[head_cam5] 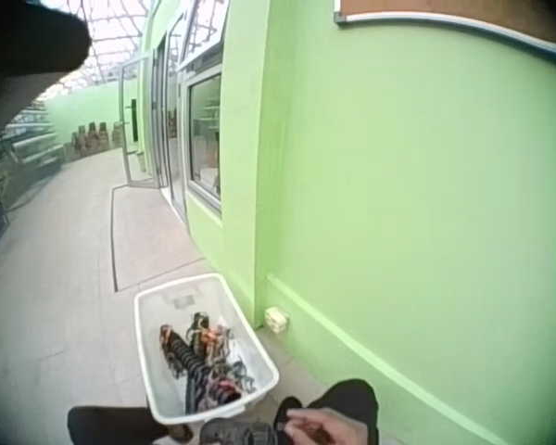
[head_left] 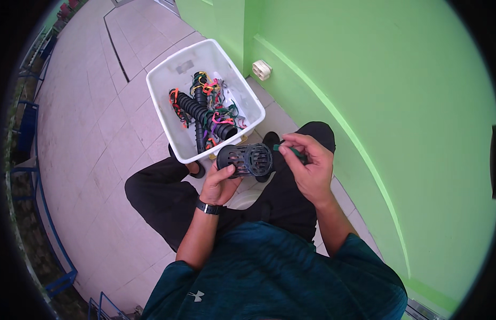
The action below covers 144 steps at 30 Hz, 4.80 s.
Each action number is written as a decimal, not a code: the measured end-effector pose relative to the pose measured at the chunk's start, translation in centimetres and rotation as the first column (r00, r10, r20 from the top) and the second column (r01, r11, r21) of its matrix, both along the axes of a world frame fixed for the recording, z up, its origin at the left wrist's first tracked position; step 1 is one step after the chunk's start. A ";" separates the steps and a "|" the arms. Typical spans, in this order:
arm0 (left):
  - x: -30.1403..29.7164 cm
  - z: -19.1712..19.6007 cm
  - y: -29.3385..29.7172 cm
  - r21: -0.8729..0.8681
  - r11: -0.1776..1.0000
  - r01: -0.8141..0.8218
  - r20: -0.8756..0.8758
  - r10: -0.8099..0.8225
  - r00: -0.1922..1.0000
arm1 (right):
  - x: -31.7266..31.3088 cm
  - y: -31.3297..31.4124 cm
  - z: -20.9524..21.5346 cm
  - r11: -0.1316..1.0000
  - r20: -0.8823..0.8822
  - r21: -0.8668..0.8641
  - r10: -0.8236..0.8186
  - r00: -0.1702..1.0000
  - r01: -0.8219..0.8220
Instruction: Assemble plastic hydroponic pipe components and caps from a storage bin.
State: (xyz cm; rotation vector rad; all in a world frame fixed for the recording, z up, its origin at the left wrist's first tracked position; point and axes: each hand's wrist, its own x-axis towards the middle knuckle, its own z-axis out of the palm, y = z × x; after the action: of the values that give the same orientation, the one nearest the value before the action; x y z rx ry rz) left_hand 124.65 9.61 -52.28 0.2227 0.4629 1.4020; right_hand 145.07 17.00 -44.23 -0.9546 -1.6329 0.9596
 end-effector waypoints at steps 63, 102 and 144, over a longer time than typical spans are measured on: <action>-4.6 2.1 -2.9 -0.066 0.983 0.171 -0.078 -0.176 0.981 | -2.6 0.7 2.0 0.770 0.190 0.029 0.622 0.759 -0.638; -5.0 1.2 -1.3 -0.001 0.996 -0.087 -0.378 0.080 0.922 | -5.9 -1.8 -2.6 0.741 -0.286 -0.459 0.399 0.871 -0.490; 18.9 4.3 9.5 -0.015 0.951 0.309 -0.999 -0.005 -0.033 | 37.1 3.5 -20.3 0.747 0.363 -0.032 -0.611 0.704 0.664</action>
State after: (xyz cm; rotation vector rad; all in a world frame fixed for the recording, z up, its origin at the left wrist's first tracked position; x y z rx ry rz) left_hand 143.53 19.09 -48.00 1.5678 1.4699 0.7658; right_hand 182.12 20.55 -64.52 -1.7354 -1.3187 0.4517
